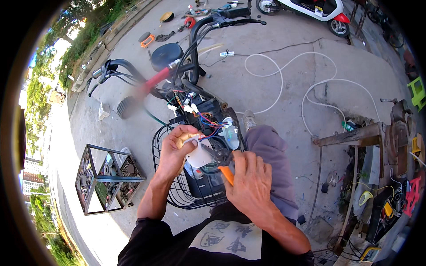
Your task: The person repairs an electric bike headlight by connecting wires, testing the light, and securing the cover. They use pliers to strip wires and a screwdriver to tighten screws on the headlight cover.
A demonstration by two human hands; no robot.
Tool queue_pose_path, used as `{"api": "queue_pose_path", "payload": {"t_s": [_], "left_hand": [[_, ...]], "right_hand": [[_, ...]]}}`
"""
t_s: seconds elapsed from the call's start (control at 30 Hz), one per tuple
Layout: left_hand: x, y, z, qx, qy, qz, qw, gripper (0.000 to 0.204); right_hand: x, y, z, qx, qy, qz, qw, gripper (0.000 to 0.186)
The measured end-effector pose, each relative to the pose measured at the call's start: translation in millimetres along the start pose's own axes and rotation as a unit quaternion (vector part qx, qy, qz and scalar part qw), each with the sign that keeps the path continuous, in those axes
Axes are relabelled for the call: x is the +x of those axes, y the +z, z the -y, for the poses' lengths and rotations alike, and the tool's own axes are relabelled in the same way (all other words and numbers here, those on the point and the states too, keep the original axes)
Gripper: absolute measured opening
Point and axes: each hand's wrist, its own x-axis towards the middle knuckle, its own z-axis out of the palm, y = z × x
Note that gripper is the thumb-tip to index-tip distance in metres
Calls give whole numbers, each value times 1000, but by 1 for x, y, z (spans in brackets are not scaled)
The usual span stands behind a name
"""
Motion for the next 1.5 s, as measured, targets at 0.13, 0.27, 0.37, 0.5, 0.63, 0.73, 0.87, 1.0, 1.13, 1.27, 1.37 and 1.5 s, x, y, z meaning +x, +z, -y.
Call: {"api": "queue_pose_path", "payload": {"t_s": [0.13, 0.27, 0.37, 0.5, 0.63, 0.73, 0.87, 1.0, 1.13, 1.27, 1.37, 1.5], "left_hand": [[2, -3, 0, -31, -24, -10, 999, 27], [2, -5, -4, -63, -48, -2, 997, 29], [1, -4, -3, -49, -30, -3, 998, 24], [-1, -1, -8, -64, -35, 18, 997, 27], [-2, -2, -5, -77, -37, 33, 996, 36], [-3, -3, -4, -88, -35, 41, 995, 44], [-3, -4, 0, -94, -31, 47, 994, 47], [-4, -4, -2, -89, -33, 45, 994, 47], [-4, -5, -4, -90, -29, 51, 994, 43], [-4, -5, -5, -105, -41, 44, 993, 47], [-5, -5, -5, -95, -38, 38, 994, 47], [-5, -5, -8, -66, -36, 37, 996, 45]], "right_hand": [[-5, 1, -1, 11, 0, -24, 1000, 69], [-2, 1, 1, 10, 4, -21, 1000, 68], [1, 3, 2, 8, -1, -25, 1000, 67], [5, 6, 3, 13, 1, -29, 999, 68], [11, 9, 7, 9, -9, -37, 999, 69], [14, 4, 13, 17, 11, -6, 1000, 74], [16, 9, 11, 23, -7, -34, 999, 70], [17, 10, 11, 23, -8, -31, 999, 73], [17, 10, 12, 25, -4, -27, 999, 75], [18, 9, 16, 13, 1, -27, 1000, 75], [18, 10, 19, -2, 3, -34, 999, 75], [20, 10, 21, -2, 8, -30, 1000, 74]]}}
